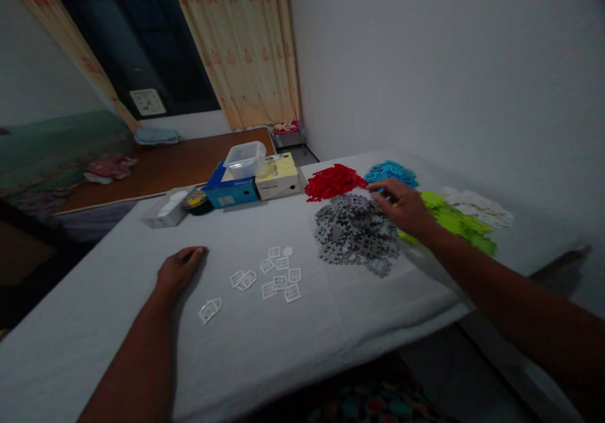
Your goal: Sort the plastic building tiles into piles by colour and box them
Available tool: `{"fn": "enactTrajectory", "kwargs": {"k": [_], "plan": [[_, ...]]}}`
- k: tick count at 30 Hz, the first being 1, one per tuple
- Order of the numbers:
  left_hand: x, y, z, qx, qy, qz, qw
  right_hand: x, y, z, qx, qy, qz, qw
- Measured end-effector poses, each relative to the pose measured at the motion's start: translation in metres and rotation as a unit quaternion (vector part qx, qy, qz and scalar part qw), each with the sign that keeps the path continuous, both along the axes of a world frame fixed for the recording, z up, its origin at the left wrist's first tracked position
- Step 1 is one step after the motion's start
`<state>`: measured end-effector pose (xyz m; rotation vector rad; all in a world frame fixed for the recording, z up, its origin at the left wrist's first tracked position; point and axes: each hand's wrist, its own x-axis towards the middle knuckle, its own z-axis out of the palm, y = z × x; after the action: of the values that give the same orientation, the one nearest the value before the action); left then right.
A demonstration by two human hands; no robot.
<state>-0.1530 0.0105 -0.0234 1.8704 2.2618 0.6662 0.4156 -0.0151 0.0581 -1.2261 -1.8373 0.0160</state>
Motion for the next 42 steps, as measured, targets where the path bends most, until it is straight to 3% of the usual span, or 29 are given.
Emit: {"fn": "enactTrajectory", "kwargs": {"k": [3,5,9,13,17,21,25,32,38,42], "plan": [[0.001,-0.004,-0.004,0.009,-0.034,-0.008,0.999,-0.088,-0.008,-0.017,-0.083,-0.088,0.243,0.962],[0.000,-0.005,-0.007,0.020,-0.050,-0.012,0.998,-0.128,-0.002,-0.035,-0.119,-0.127,0.309,0.935],[-0.002,-0.004,-0.012,0.025,-0.065,-0.028,0.997,-0.181,0.025,-0.060,-0.172,-0.177,0.312,0.917],[-0.003,-0.002,-0.014,0.031,-0.073,-0.044,0.996,-0.214,0.041,-0.063,-0.169,-0.242,0.288,0.911],[-0.002,-0.001,-0.015,0.022,-0.068,-0.037,0.997,-0.242,0.031,-0.056,-0.154,-0.259,0.291,0.908],[-0.002,-0.001,-0.018,0.028,-0.068,-0.039,0.996,-0.267,0.014,-0.055,-0.142,-0.303,0.347,0.876],[-0.001,-0.002,-0.019,0.030,-0.071,-0.038,0.996,-0.278,0.008,-0.058,-0.160,-0.342,0.328,0.866],[0.000,-0.003,-0.016,0.024,-0.080,-0.036,0.996,-0.270,0.007,-0.057,-0.183,-0.340,0.314,0.867],[0.001,-0.006,-0.013,0.025,-0.082,-0.028,0.996,-0.259,0.013,-0.047,-0.200,-0.215,0.314,0.903],[0.000,-0.007,-0.010,0.025,-0.075,-0.032,0.996,-0.227,0.007,-0.038,-0.221,-0.107,0.340,0.908]]}}
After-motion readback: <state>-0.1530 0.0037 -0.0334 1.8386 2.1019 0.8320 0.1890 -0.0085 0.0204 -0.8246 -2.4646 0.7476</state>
